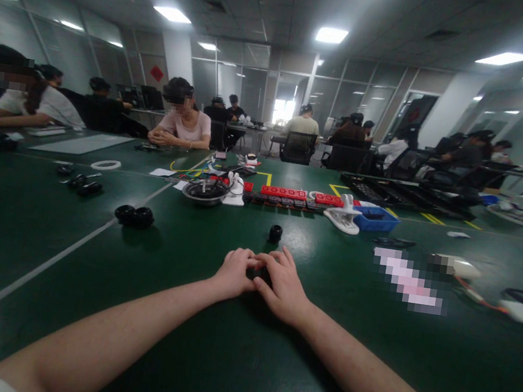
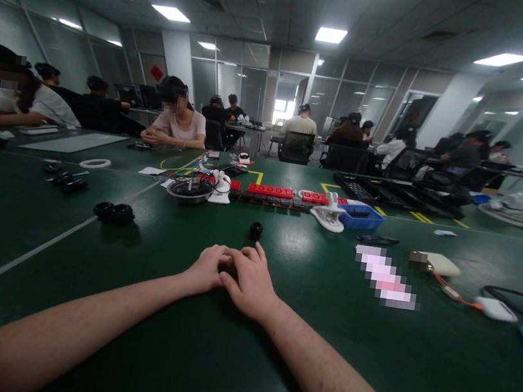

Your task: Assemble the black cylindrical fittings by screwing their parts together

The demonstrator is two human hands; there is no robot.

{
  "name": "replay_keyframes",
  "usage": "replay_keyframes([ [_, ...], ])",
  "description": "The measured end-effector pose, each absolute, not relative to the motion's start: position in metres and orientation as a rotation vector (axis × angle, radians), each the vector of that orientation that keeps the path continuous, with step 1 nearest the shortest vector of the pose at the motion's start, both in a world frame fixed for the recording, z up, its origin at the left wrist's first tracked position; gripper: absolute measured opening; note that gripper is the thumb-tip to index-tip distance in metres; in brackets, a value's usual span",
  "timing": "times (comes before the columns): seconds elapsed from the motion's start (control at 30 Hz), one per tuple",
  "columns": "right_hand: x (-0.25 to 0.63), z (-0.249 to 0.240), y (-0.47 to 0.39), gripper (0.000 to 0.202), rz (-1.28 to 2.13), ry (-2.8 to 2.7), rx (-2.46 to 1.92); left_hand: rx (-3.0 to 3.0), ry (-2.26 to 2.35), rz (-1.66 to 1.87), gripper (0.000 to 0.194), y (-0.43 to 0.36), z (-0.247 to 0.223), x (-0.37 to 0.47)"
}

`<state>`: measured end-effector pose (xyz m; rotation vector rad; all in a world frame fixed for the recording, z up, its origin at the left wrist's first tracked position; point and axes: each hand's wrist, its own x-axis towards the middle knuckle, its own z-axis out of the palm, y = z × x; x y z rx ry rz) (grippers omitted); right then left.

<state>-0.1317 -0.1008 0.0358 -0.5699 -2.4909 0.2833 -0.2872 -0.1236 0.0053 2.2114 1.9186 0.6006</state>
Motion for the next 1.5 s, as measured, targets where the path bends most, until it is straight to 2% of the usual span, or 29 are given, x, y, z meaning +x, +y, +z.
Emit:
replay_keyframes([
  [0.13,-0.131,0.037,-0.104,0.033,0.278,-2.478,-0.553,2.214,1.906,0.623,0.016,-0.123,0.004,-0.287],
  [0.33,-0.127,0.041,-0.107,0.021,0.275,-2.470,-0.497,2.231,1.918,0.646,0.019,-0.123,0.002,-0.288],
  [0.7,-0.122,0.041,-0.111,0.017,0.162,-2.477,-0.535,2.200,1.992,0.686,0.022,-0.128,0.007,-0.285],
  [1.5,-0.119,0.037,-0.099,0.017,0.036,-2.432,-0.878,2.122,2.053,0.702,0.047,-0.125,0.004,-0.290],
])
